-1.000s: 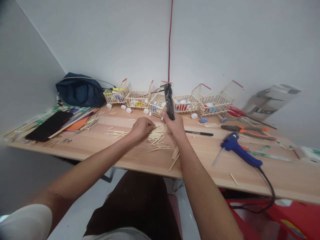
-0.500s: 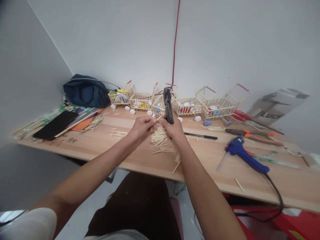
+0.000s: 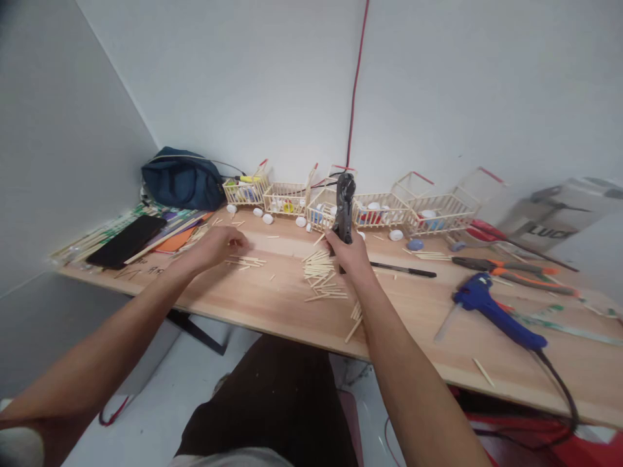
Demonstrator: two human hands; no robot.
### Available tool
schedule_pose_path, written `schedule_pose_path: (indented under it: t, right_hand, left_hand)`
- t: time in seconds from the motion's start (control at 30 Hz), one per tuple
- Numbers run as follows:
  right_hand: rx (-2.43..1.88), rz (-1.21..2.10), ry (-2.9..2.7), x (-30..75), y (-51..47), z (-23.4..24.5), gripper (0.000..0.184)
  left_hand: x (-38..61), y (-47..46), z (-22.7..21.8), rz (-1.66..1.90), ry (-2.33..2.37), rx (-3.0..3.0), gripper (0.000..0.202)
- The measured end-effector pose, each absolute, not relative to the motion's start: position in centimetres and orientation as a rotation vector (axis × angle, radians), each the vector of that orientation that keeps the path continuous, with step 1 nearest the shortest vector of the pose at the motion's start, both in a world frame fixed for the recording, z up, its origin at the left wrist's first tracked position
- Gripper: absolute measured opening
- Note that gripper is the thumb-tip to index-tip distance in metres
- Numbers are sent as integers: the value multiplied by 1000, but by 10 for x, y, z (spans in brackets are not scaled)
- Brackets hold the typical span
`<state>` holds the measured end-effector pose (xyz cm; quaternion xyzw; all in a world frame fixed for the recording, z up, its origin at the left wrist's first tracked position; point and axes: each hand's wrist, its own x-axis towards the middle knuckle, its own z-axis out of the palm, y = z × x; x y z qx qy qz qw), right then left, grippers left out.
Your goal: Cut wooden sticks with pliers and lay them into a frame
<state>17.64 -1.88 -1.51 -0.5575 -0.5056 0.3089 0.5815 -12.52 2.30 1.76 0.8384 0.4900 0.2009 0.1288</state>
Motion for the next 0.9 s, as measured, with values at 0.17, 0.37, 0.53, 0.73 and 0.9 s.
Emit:
schedule_pose_path:
  t: [0.17, 0.37, 0.53, 0.73, 0.9]
  right_hand:
    - [-1350, 712, -1263, 172, -22, -14, 45]
    - [-1368, 742, -1276, 172, -22, -16, 39]
    - [-1349, 740, -1302, 168, -24, -13, 39]
    - [-1267, 781, -1441, 159, -32, -7, 36]
    - [-1165, 884, -1498, 154, -38, -3, 33]
  left_hand:
    - [-146, 27, 6, 325, 1399, 2563, 11]
    - [-151, 25, -3, 372, 1414, 2617, 9]
    - [-145, 7, 3, 788, 1441, 2238, 9]
    - [-103, -10, 14, 804, 901, 1487, 35]
    - [-65, -17, 12, 730, 665, 1210, 35]
